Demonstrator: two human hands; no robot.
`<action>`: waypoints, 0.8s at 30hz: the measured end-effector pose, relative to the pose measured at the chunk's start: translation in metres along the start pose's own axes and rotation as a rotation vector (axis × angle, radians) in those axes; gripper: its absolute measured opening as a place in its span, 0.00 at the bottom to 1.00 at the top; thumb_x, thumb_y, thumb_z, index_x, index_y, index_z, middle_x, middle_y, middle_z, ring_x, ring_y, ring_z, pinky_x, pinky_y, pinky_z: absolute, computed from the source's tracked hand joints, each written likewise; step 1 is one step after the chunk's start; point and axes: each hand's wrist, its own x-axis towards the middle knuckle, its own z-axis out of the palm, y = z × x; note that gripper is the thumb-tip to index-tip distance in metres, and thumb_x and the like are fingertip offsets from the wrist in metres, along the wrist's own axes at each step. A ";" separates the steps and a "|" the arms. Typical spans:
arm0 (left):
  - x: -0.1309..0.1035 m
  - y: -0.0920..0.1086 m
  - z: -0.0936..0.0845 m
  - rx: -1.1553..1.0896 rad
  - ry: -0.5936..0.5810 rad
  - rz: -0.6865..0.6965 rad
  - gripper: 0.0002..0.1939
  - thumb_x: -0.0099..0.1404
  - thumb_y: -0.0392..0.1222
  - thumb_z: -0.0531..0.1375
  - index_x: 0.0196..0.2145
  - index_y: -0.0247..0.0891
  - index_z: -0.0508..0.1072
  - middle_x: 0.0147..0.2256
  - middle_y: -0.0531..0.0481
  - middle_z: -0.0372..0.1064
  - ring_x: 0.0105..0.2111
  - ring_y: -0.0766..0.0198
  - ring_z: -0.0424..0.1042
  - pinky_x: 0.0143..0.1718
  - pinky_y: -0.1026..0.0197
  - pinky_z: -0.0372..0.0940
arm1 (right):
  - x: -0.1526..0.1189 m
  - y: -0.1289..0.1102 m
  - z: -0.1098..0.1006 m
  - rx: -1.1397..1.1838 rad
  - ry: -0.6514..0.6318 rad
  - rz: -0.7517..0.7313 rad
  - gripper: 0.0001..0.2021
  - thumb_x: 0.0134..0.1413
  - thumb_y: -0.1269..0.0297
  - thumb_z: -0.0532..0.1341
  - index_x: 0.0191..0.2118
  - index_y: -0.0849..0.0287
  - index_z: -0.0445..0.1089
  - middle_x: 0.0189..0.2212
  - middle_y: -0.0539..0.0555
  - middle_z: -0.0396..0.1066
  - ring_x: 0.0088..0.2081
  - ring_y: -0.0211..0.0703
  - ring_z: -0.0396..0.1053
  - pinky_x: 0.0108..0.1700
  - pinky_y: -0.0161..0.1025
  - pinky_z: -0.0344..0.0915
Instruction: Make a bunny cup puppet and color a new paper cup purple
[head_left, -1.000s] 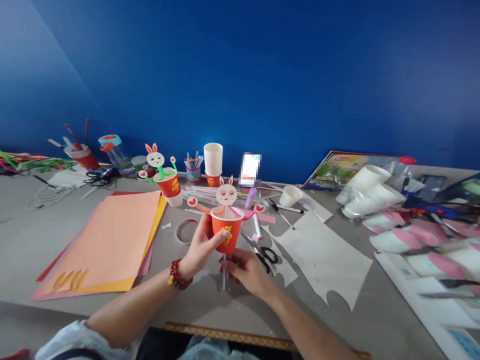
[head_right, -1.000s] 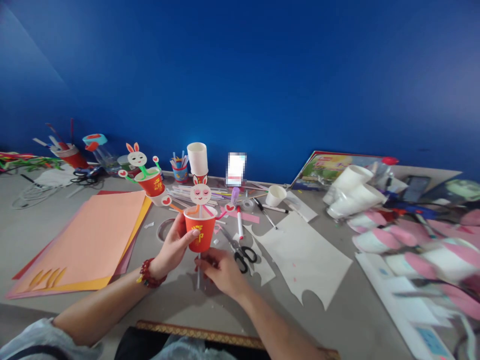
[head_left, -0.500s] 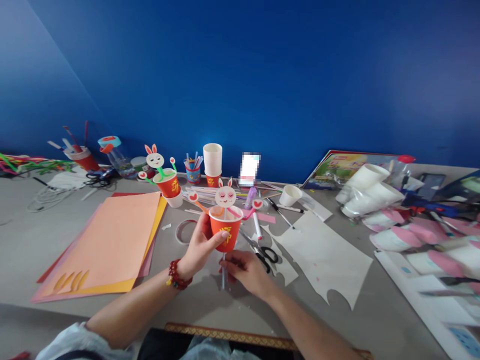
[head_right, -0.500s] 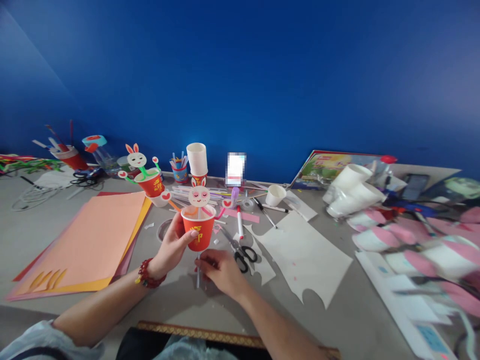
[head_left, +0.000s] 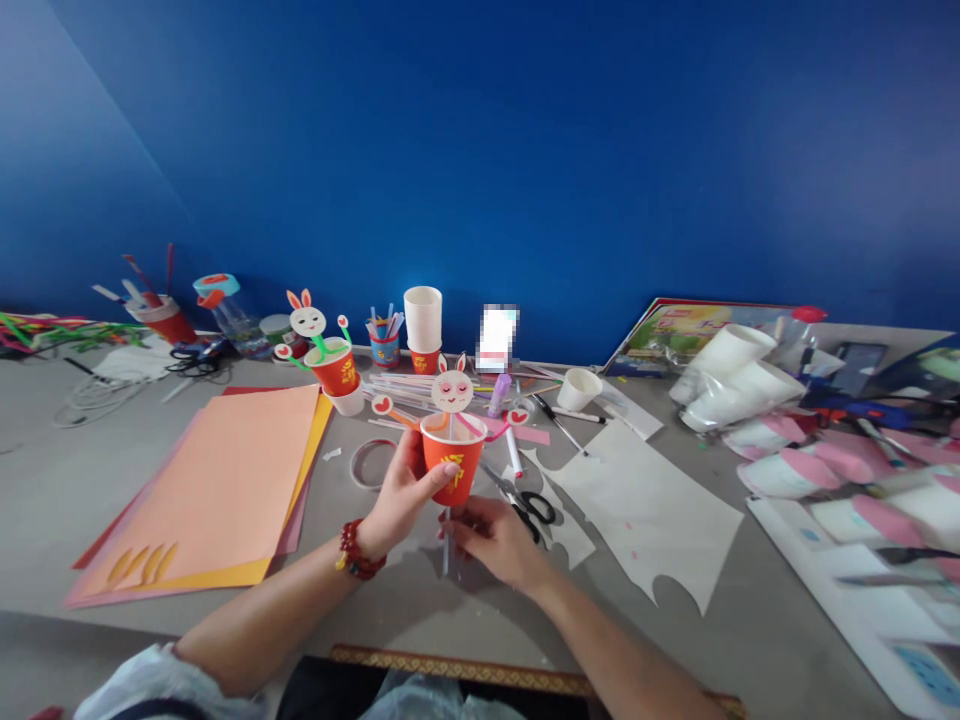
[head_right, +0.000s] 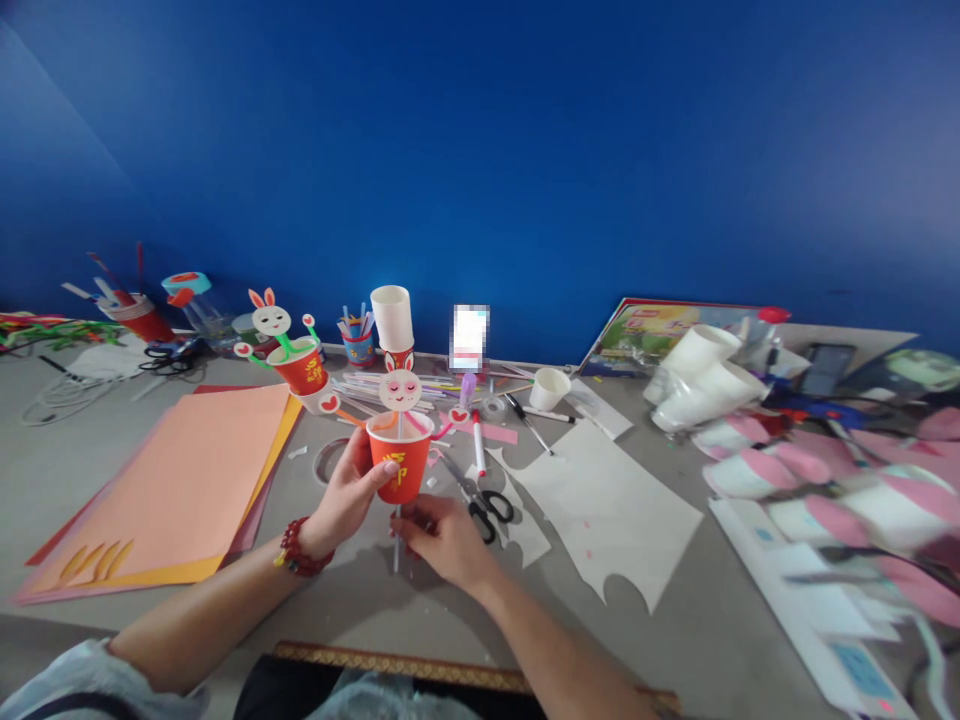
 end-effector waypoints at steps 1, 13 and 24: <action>0.000 0.000 0.000 0.001 0.000 0.001 0.29 0.60 0.48 0.69 0.56 0.41 0.67 0.51 0.43 0.73 0.48 0.55 0.72 0.48 0.57 0.68 | 0.000 -0.001 -0.002 0.012 0.012 -0.010 0.16 0.57 0.48 0.66 0.32 0.58 0.74 0.23 0.48 0.72 0.22 0.37 0.67 0.25 0.33 0.62; 0.001 0.000 -0.001 -0.024 -0.021 0.007 0.28 0.61 0.47 0.68 0.56 0.42 0.67 0.53 0.43 0.72 0.51 0.54 0.72 0.51 0.56 0.68 | 0.002 -0.003 -0.021 0.064 0.141 -0.050 0.09 0.56 0.60 0.66 0.30 0.58 0.69 0.23 0.46 0.66 0.24 0.34 0.63 0.25 0.30 0.62; -0.009 -0.005 0.009 -0.059 -0.200 -0.084 0.29 0.62 0.45 0.68 0.58 0.42 0.65 0.56 0.42 0.71 0.54 0.54 0.71 0.54 0.57 0.67 | -0.002 -0.017 -0.028 0.329 0.544 -0.321 0.11 0.59 0.55 0.67 0.38 0.56 0.68 0.29 0.48 0.71 0.23 0.34 0.68 0.25 0.32 0.70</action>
